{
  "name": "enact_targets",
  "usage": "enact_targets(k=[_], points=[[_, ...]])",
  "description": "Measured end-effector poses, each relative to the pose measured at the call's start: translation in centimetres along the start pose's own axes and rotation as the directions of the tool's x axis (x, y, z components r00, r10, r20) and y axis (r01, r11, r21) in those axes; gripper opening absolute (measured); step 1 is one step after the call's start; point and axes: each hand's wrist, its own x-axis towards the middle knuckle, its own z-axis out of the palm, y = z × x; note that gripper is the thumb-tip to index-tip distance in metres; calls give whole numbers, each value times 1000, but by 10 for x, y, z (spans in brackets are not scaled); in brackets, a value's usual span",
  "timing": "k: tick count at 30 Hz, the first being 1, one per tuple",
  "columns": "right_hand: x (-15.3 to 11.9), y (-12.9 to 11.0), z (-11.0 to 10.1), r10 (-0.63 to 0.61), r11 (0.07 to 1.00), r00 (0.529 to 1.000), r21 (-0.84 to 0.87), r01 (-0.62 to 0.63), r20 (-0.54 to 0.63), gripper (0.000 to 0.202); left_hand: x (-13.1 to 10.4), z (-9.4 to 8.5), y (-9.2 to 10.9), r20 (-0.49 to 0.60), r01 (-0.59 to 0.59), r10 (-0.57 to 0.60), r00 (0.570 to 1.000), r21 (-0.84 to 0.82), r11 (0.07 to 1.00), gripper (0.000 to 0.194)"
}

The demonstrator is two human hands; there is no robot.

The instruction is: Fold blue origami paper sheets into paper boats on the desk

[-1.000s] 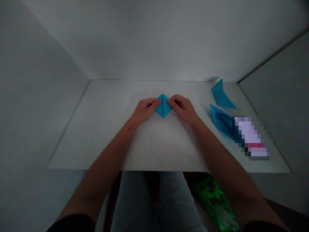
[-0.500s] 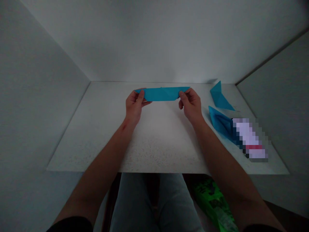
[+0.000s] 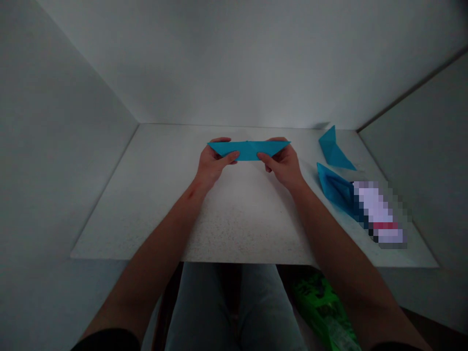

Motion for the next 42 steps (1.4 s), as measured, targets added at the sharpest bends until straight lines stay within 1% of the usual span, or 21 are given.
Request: enact_targets(k=[3, 5, 7, 9, 10, 11, 12, 14, 15, 17, 19, 21, 23, 25, 28, 31, 33, 35, 38, 40, 42], points=[[1, 2, 0, 15, 1000, 1000, -7, -15, -17, 64, 4, -3, -4, -54, -7, 7, 999, 11, 1000, 71], [3, 5, -3, 26, 1000, 999, -17, -26, -21, 62, 7, -7, -8, -108, -1, 5, 994, 36, 999, 61], [5, 10, -7, 52, 998, 999, -39, -52, -4, 59, 7, -12, -10, -155, 13, 3, 988, 103, 995, 49], [4, 14, -12, 96, 990, 995, -112, -91, 36, 54, 5, -16, -7, -181, -7, 56, 982, 260, 966, 37], [4, 15, -14, 122, 976, 991, -189, -110, 55, 51, 3, -18, -4, -182, -36, 112, 977, 377, 925, 33], [2, 16, -16, 146, 948, 987, -295, -121, 65, 49, 0, -18, 0, -173, -70, 181, 968, 505, 860, 31], [1, 17, -17, 158, 899, 986, -422, -120, 56, 50, -3, -17, 4, -151, -102, 248, 957, 626, 773, 32], [-2, 16, -18, 116, 736, 993, -670, -91, -7, 60, -9, -13, 12, -55, -154, 321, 945, 793, 589, 34], [-4, 14, -17, 70, 644, 997, -762, -68, -30, 66, -12, -10, 15, 19, -186, 310, 951, 833, 522, 32], [-8, 9, -12, -18, 499, 1000, -866, -2, -13, 71, -16, -3, 17, 187, -269, 218, 958, 852, 450, 26], [-11, 4, -4, -42, 437, 994, -893, 113, 105, 57, -18, 2, 15, 315, -331, 107, 943, 850, 411, 30], [-14, 1, 5, 8, 440, 964, -866, 237, 267, 42, -19, 5, 11, 354, -340, 29, 935, 868, 363, 35], [-15, 1, 14, 89, 474, 928, -835, 281, 363, 39, -18, 4, 7, 339, -315, -24, 941, 896, 313, 39], [-14, 3, 16, 162, 488, 926, -843, 225, 341, 41, -17, 2, 6, 297, -267, -67, 953, 920, 286, 41], [-8, 7, 7, 222, 445, 953, -891, 89, 206, 42, -12, -7, 9, 214, -180, -96, 972, 943, 279, 52], [-3, 8, -13, 221, 401, 969, -916, 16, 114, 40, -8, -20, 15, 151, -112, -108, 983, 946, 304, 63], [-1, 8, -23, 179, 405, 980, -914, 5, 84, 37, -6, -28, 17, 130, -88, -109, 986, 941, 327, 63], [-1, 8, -29, 121, 435, 990, -901, 8, 67, 35, -5, -35, 18, 124, -86, -89, 988, 935, 344, 62], [-2, 8, -32, 62, 496, 995, -868, 32, 73, 35, -4, -39, 17, 131, -113, -25, 991, 925, 364, 58], [-2, 6, -32, 57, 557, 991, -827, 70, 123, 33, -4, -40, 17, 151, -149, 23, 988, 915, 376, 52], [-2, 4, -34, 74, 644, 978, -758, 103, 196, 31, -4, -40, 19, 184, -192, 57, 981, 905, 380, 45]])
